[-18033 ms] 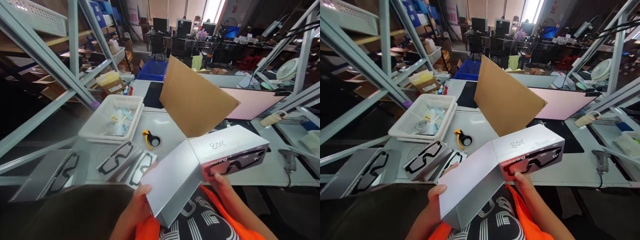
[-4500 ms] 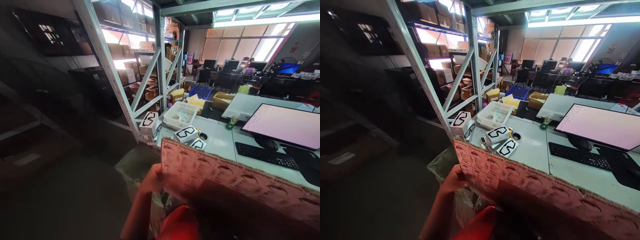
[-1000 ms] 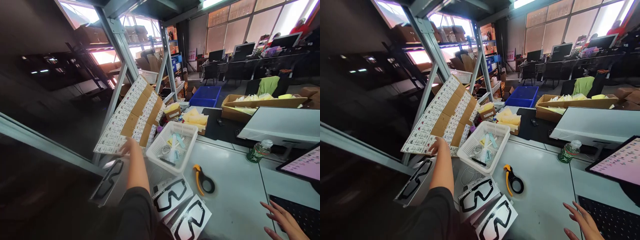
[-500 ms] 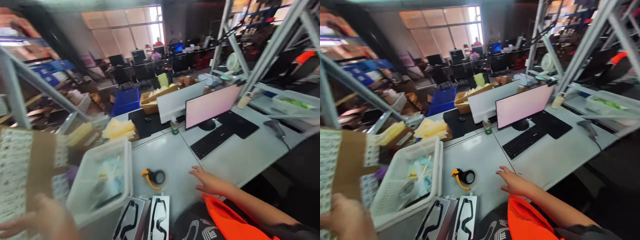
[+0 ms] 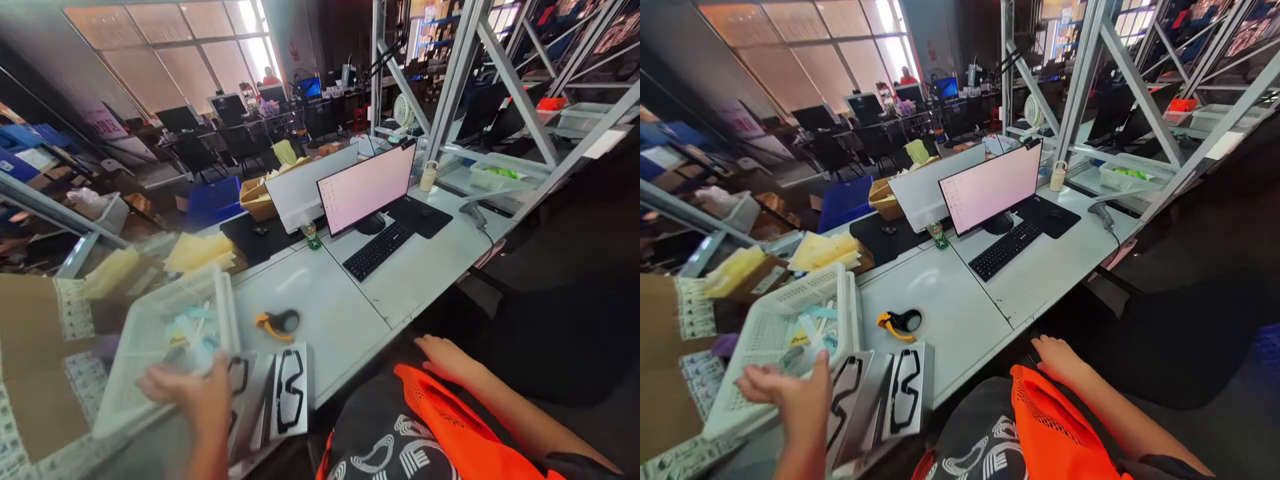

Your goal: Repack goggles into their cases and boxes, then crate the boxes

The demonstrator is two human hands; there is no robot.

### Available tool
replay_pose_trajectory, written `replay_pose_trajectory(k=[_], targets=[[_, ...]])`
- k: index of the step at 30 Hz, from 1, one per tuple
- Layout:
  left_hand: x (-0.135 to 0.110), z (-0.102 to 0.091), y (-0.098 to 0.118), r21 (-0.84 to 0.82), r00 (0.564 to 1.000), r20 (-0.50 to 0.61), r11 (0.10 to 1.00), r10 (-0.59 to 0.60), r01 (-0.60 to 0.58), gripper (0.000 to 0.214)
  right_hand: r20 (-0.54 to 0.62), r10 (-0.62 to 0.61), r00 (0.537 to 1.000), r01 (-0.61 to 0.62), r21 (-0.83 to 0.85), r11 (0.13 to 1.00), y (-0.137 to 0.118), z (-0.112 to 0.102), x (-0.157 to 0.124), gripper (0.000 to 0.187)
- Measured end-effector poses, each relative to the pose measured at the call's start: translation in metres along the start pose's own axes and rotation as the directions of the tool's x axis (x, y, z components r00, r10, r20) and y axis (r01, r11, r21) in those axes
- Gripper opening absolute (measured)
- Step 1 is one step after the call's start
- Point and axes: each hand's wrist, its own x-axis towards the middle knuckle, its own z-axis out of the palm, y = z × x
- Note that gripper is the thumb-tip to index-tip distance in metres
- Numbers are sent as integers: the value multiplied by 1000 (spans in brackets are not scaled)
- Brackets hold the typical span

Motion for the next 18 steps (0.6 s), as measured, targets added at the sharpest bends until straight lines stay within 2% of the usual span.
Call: replay_pose_trajectory(k=[3,6,8,10,12,14,16,18], targets=[[-55,-10,25,-71,991,66,991,117,-112,115,4,55,999,-54,-46,997,28,3,-37,45],[-119,-21,53,-125,977,149,983,152,-134,102,-28,114,993,-116,-86,989,68,3,-75,51],[-162,-24,70,-150,961,248,985,122,-87,94,-132,173,976,-194,-173,966,103,5,-104,51],[-203,-22,84,-183,932,353,983,85,-21,89,-301,216,929,-298,-264,917,139,10,-136,51],[-239,-18,98,-201,888,457,978,46,53,86,-446,213,869,-357,-269,894,166,17,-169,50],[-270,-13,111,-211,831,555,972,32,103,84,-532,210,820,-376,-226,899,176,24,-199,50],[-297,-9,124,-236,763,644,964,60,123,81,-559,245,792,-388,-151,909,171,31,-221,55],[-321,-7,133,-271,679,728,951,99,152,79,-535,321,781,-401,-35,916,157,38,-235,62]])
